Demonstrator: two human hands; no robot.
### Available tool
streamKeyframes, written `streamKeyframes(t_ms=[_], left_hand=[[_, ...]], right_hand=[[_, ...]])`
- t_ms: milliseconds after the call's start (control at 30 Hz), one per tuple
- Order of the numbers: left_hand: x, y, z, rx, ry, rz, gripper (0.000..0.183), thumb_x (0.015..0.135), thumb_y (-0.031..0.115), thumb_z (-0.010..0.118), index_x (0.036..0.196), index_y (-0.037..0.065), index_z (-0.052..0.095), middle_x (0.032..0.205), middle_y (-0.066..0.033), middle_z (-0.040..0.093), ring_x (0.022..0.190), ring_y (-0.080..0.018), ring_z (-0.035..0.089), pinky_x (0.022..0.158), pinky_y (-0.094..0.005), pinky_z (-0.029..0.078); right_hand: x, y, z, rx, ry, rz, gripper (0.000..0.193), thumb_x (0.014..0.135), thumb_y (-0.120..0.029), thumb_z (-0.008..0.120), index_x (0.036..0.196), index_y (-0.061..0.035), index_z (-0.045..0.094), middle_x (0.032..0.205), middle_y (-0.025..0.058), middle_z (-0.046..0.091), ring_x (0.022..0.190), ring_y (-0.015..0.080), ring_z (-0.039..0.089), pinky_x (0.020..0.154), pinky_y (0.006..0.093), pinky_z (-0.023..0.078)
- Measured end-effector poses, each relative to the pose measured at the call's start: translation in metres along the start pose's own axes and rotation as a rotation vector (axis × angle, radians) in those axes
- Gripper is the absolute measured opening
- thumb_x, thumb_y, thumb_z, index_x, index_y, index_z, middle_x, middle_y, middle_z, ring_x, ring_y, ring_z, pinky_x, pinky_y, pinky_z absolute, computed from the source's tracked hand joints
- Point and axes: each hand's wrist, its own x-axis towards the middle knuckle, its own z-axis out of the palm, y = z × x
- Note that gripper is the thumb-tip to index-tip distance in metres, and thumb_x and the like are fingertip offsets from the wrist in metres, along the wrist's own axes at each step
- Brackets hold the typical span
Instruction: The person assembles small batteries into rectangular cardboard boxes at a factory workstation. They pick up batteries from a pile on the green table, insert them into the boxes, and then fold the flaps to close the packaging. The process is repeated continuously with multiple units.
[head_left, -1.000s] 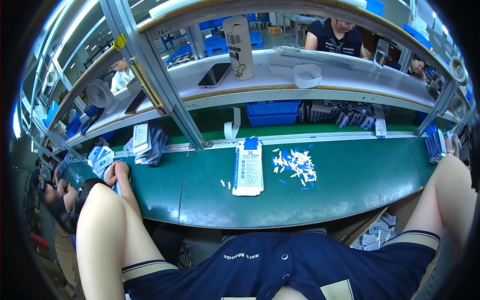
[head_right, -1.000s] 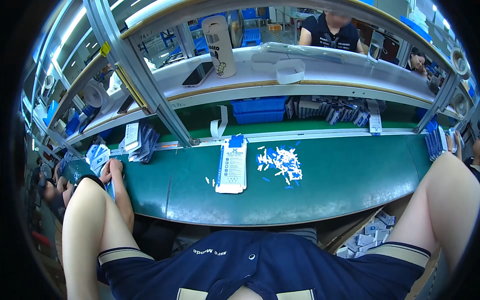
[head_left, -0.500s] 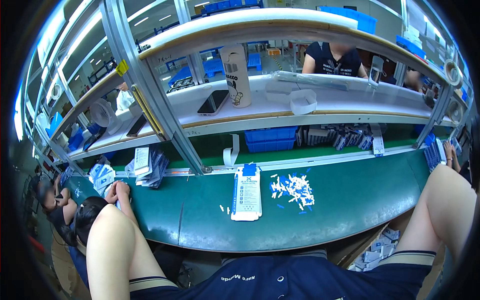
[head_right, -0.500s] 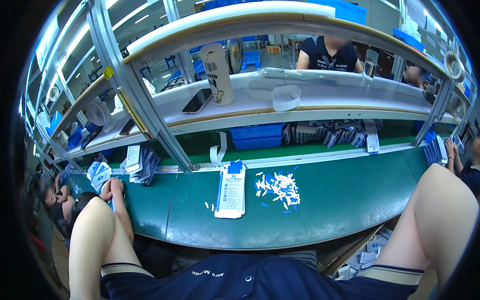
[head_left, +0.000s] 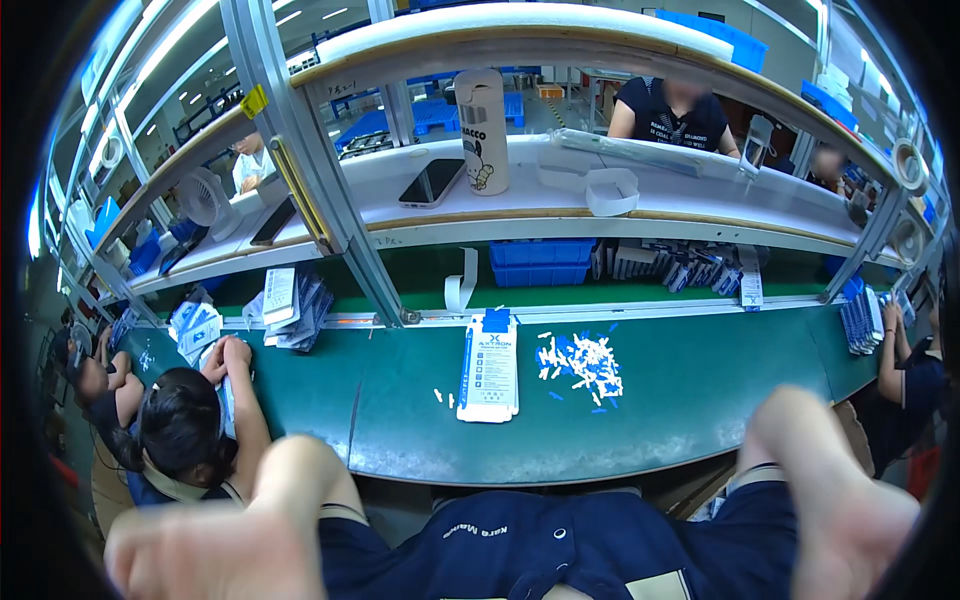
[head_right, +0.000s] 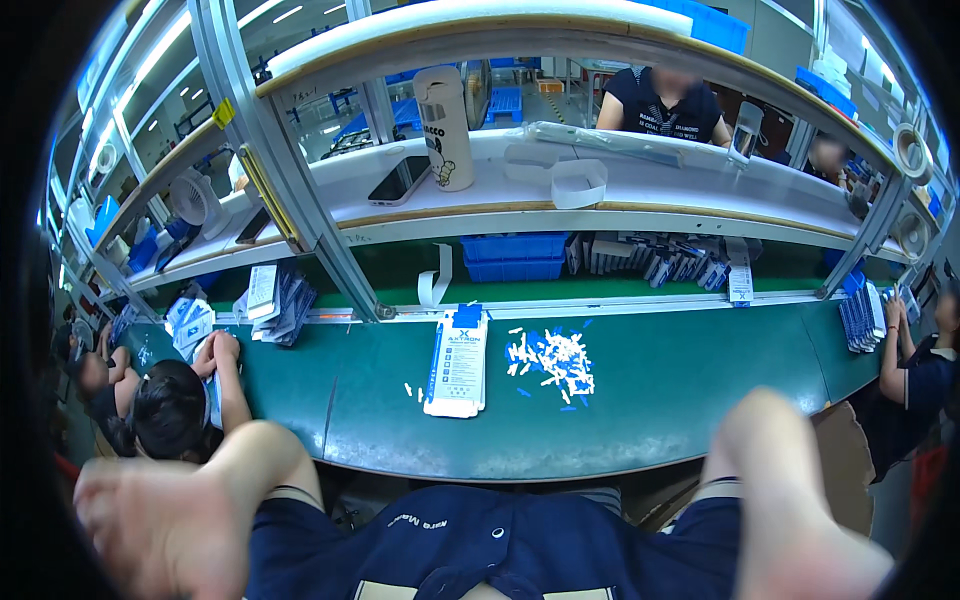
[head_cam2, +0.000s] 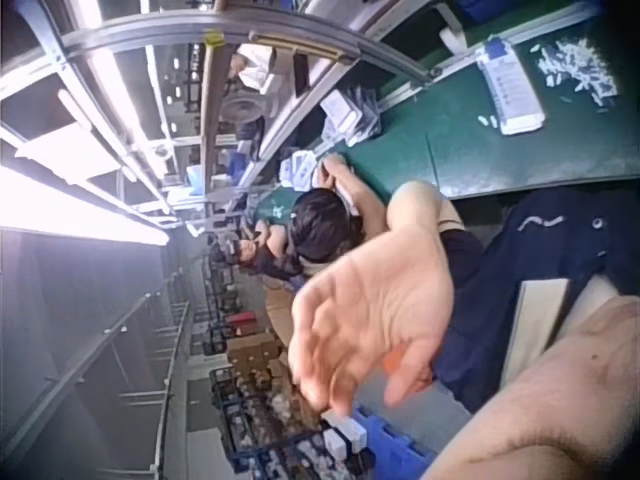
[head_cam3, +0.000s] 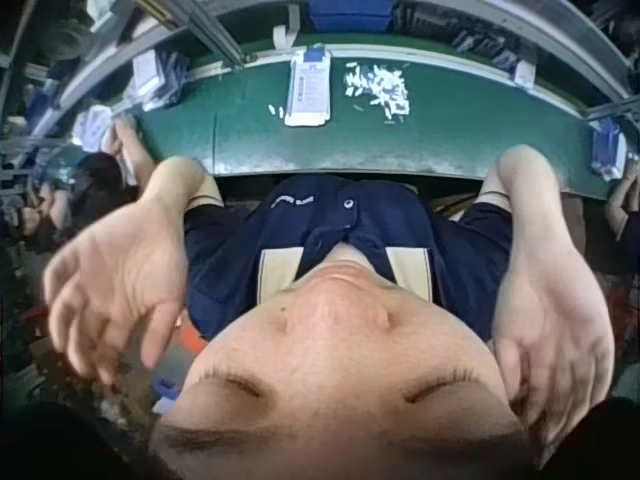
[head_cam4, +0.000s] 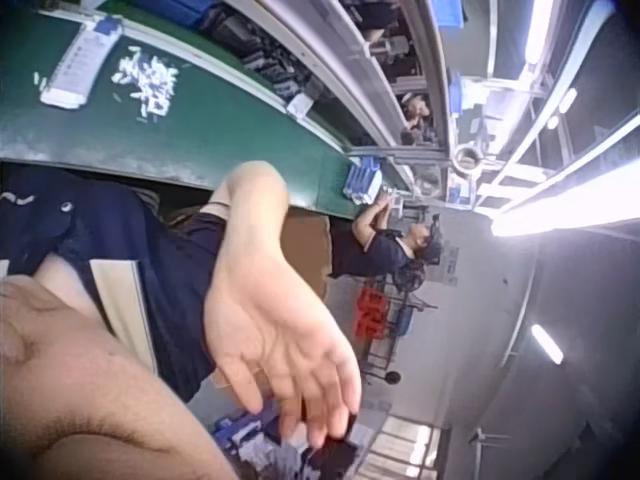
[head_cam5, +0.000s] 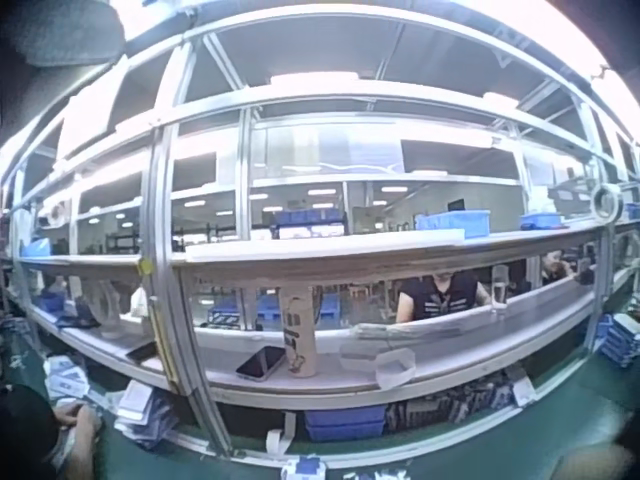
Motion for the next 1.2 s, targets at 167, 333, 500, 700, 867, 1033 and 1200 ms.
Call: streamKeyframes(t_ms=[167,333,500,700,867,1033,1200], left_hand=[[-0.149,-0.016,-0.065,0.414,-1.137,-1.125,0.023,0.088,0.014,0.058,0.101,-0.005,0.06,0.098,-0.0196,0.062,0.092,-0.0319,0.06,0.083,-0.0371,0.046],[-0.275,0.005,-0.12,0.839,-1.71,-1.404,0.063,0.086,0.048,0.057,0.118,-0.006,0.053,0.107,-0.0267,0.059,0.103,-0.04,0.059,0.086,-0.0453,0.049],[-0.318,-0.018,-0.107,0.754,-1.867,-1.474,0.078,0.061,0.058,0.078,0.103,-0.005,0.058,0.102,-0.0223,0.064,0.095,-0.0345,0.064,0.078,-0.0414,0.053],[-0.337,-0.028,-0.097,0.703,-1.794,-1.583,0.07,0.057,0.058,0.08,0.087,-0.003,0.065,0.082,-0.0197,0.067,0.078,-0.0318,0.067,0.069,-0.0398,0.053],[-0.337,-0.024,-0.1,0.68,-1.548,-1.622,0.055,0.063,0.052,0.079,0.078,0.001,0.064,0.07,-0.0175,0.065,0.069,-0.0316,0.066,0.063,-0.04,0.051],[-0.35,-0.028,-0.111,0.113,-0.761,-1.936,0.022,0.094,0.017,0.057,0.079,0.0,0.059,0.07,-0.0013,0.061,0.064,-0.0045,0.054,0.056,-0.021,0.043],[-0.355,-0.002,-0.08,-0.113,-0.244,-2.003,0.021,0.098,0.022,0.052,0.086,0.005,0.055,0.079,0.0001,0.059,0.071,-0.0047,0.052,0.064,-0.0204,0.043]], right_hand=[[-0.179,0.005,0.051,-0.124,-0.292,0.934,0.04,0.092,-0.039,0.051,0.102,-0.0014,0.059,0.087,0.0097,0.062,0.08,0.0213,0.06,0.066,0.0341,0.049],[-0.342,-0.014,0.094,-0.259,-0.844,1.371,0.022,0.086,-0.023,0.06,0.083,-0.0016,0.064,0.074,0.0143,0.062,0.075,0.0315,0.059,0.068,0.0425,0.047],[-0.354,-0.029,0.104,-0.44,-0.955,1.247,0.036,0.08,-0.036,0.065,0.091,-0.0014,0.062,0.085,0.0138,0.063,0.082,0.0298,0.057,0.071,0.0411,0.041],[-0.362,-0.025,0.094,-0.496,-0.898,1.355,0.058,0.073,-0.041,0.072,0.111,0.0008,0.057,0.088,0.0108,0.061,0.089,0.0265,0.053,0.082,0.0422,0.034],[-0.373,-0.024,0.089,-0.453,-0.8,1.367,0.054,0.073,-0.035,0.074,0.113,-0.0014,0.057,0.084,0.0041,0.057,0.085,0.0231,0.051,0.08,0.0394,0.033],[-0.373,-0.013,0.087,-0.337,-0.613,1.407,0.049,0.078,-0.031,0.071,0.115,-0.0015,0.056,0.092,0.008,0.059,0.09,0.024,0.053,0.083,0.0392,0.037],[-0.349,0.003,0.067,0.761,0.043,2.157,0.047,0.098,-0.031,0.047,0.135,-0.0021,0.042,0.13,0.0086,0.052,0.118,0.021,0.05,0.103,0.0379,0.036]])
